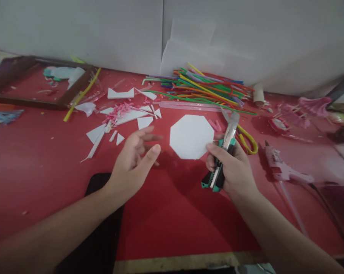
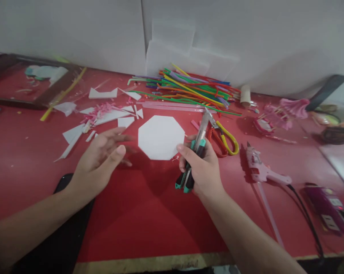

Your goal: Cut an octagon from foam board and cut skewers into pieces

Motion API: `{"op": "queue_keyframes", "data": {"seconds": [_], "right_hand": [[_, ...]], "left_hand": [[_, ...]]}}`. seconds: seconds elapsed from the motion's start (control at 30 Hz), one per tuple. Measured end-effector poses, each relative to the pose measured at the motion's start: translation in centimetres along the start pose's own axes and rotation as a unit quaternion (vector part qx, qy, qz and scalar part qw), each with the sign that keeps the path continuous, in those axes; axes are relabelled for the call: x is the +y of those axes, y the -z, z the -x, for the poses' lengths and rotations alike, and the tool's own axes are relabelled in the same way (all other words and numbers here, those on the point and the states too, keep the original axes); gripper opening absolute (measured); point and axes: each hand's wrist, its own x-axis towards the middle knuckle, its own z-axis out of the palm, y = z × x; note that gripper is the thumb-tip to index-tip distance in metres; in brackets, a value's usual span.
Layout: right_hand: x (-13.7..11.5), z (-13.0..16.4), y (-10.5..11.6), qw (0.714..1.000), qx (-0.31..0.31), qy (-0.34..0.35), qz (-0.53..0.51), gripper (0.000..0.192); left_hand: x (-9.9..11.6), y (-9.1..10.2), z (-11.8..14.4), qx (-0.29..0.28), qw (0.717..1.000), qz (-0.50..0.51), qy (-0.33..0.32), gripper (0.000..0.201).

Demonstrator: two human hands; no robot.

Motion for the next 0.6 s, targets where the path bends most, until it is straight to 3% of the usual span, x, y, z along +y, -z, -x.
{"op": "queue_keyframes", "data": {"seconds": [0.07,0.17,0.27,0.33,0.47,0.6], "right_hand": [[-0.3,-0.4,0.1,0.999,0.043,0.026,-0.011,0.036],[-0.9,-0.8,0.5,0.995,0.078,0.047,-0.027,0.039],[-1.4,-0.8,0.8,0.994,0.08,0.052,-0.048,0.039],[-1.6,-0.7,0.9,0.994,0.077,0.055,-0.056,0.039],[-1.5,-0.8,0.9,0.993,0.081,0.063,-0.053,0.04],[-1.2,-1.0,0.9,0.993,0.077,0.083,-0.045,0.039]], "left_hand": [[-0.1,-0.6,0.4,-0.039,0.989,-0.133,-0.06,0.042],[-0.3,-2.3,0.7,-0.163,0.907,-0.328,-0.207,0.045],[-0.7,-4.4,0.3,-0.283,0.827,-0.366,-0.32,0.055],[-0.9,-5.5,-0.6,-0.332,0.8,-0.361,-0.346,0.057],[-1.3,-5.9,-2.6,-0.344,0.777,-0.43,-0.306,0.07],[-2.3,-2.6,-5.2,-0.257,0.782,-0.514,-0.242,0.076]]}}
